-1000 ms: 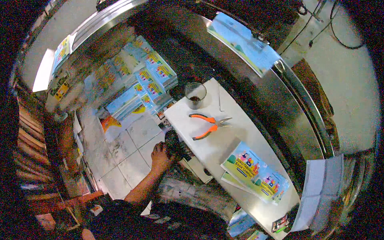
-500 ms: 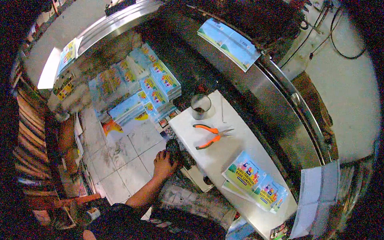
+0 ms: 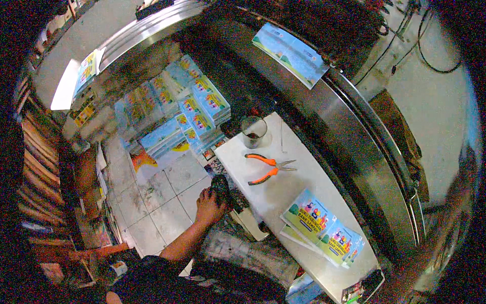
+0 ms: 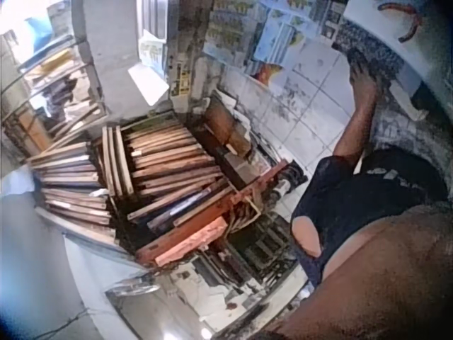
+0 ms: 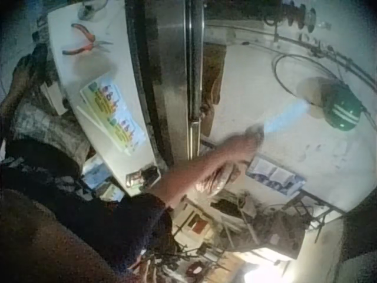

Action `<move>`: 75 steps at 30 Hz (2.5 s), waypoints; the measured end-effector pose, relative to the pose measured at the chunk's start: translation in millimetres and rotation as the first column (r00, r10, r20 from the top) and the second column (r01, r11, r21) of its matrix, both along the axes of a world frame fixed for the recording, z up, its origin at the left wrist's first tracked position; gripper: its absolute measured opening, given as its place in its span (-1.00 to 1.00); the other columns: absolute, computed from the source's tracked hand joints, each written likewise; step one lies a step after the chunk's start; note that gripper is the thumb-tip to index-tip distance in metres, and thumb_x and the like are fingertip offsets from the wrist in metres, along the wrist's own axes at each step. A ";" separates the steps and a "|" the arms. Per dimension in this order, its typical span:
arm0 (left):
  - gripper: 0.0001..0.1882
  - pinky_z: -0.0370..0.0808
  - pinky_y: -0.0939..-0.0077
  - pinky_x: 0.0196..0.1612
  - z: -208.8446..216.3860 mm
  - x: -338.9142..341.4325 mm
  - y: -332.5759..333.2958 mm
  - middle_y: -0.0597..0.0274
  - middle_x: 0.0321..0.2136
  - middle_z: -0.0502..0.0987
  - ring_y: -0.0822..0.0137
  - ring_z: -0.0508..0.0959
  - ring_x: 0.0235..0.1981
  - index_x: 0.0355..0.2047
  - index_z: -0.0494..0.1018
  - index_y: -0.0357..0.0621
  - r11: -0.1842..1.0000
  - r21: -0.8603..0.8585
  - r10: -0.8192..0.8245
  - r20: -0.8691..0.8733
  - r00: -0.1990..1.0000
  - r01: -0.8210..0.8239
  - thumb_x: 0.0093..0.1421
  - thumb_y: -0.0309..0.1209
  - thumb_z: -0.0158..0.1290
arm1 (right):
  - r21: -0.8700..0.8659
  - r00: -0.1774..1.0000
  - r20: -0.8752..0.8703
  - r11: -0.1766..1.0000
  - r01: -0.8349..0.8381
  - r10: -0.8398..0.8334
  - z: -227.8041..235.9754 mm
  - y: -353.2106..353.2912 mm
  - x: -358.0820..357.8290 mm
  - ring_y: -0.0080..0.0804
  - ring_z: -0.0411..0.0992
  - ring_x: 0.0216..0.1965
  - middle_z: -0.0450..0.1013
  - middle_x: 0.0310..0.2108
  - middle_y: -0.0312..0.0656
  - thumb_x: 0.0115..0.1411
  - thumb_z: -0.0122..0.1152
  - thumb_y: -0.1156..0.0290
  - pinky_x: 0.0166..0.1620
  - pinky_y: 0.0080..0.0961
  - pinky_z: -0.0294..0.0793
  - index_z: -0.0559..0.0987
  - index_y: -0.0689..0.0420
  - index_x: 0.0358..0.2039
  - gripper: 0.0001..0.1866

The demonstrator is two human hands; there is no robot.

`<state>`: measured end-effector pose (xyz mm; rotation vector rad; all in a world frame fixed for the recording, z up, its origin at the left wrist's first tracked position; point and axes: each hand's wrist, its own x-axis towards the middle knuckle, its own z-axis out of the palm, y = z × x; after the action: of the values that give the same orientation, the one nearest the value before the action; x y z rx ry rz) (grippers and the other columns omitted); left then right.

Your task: The person picks up stacks of printed booklets from a machine and sorts them by hand into separate piles on a work surface, occasionally checking the alignment and folding of individual booklets.

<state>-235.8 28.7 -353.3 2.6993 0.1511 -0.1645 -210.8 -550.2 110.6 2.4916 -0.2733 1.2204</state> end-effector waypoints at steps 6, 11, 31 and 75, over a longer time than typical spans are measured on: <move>-0.42 0.18 -0.09 0.16 -7.8 2.2 8.0 -0.15 0.15 0.22 -0.14 0.15 0.21 0.03 0.37 -0.16 0.998 -0.064 0.025 -0.043 0.999 -0.027 0.08 -0.07 0.03 | -0.248 0.934 -0.357 0.963 -0.108 0.012 -203.9 63.0 95.3 0.00 0.33 -0.02 0.34 0.03 -0.01 0.06 0.04 0.57 0.03 -0.17 0.35 0.39 0.05 0.14 -0.45; -0.44 0.15 -0.09 0.18 -2.9 2.7 12.3 -0.15 0.16 0.21 -0.14 0.14 0.22 0.03 0.38 -0.15 0.997 -0.067 0.036 -0.059 0.998 -0.040 0.10 -0.07 0.03 | -0.083 0.891 -0.414 0.967 -0.240 0.186 -253.6 96.9 80.4 0.03 0.28 0.05 0.29 0.11 -0.03 -0.01 0.11 0.59 0.10 -0.13 0.28 0.42 0.09 0.08 -0.45; -0.31 0.20 0.00 0.19 211.1 512.5 -66.1 -0.04 0.20 0.21 -0.08 0.20 0.21 0.15 0.25 -0.22 0.926 0.100 -0.230 0.914 0.334 0.365 0.12 -0.02 -0.01 | 0.616 0.648 -0.607 0.787 0.019 0.460 -350.0 205.2 117.2 0.25 0.43 -0.37 0.44 -0.47 0.24 0.36 -0.27 0.17 -0.31 -0.04 0.38 0.48 0.31 -0.30 -0.55; -0.71 0.41 0.23 -0.06 261.7 580.2 -99.2 -0.17 -0.20 0.53 -0.06 0.50 -0.10 -0.21 0.50 -0.33 0.580 -0.690 0.152 0.615 0.774 0.434 0.16 -0.33 0.08 | 0.640 0.654 -0.633 0.755 0.142 0.413 -340.9 220.1 119.9 0.10 0.36 -0.56 0.34 -0.64 0.08 0.28 -0.13 0.29 -0.48 -0.16 0.27 0.42 0.25 -0.59 -0.63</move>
<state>344.4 -70.5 -91.6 1.6776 -0.3076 0.5148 -91.0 -330.0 -230.3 3.4222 -0.2973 -0.0491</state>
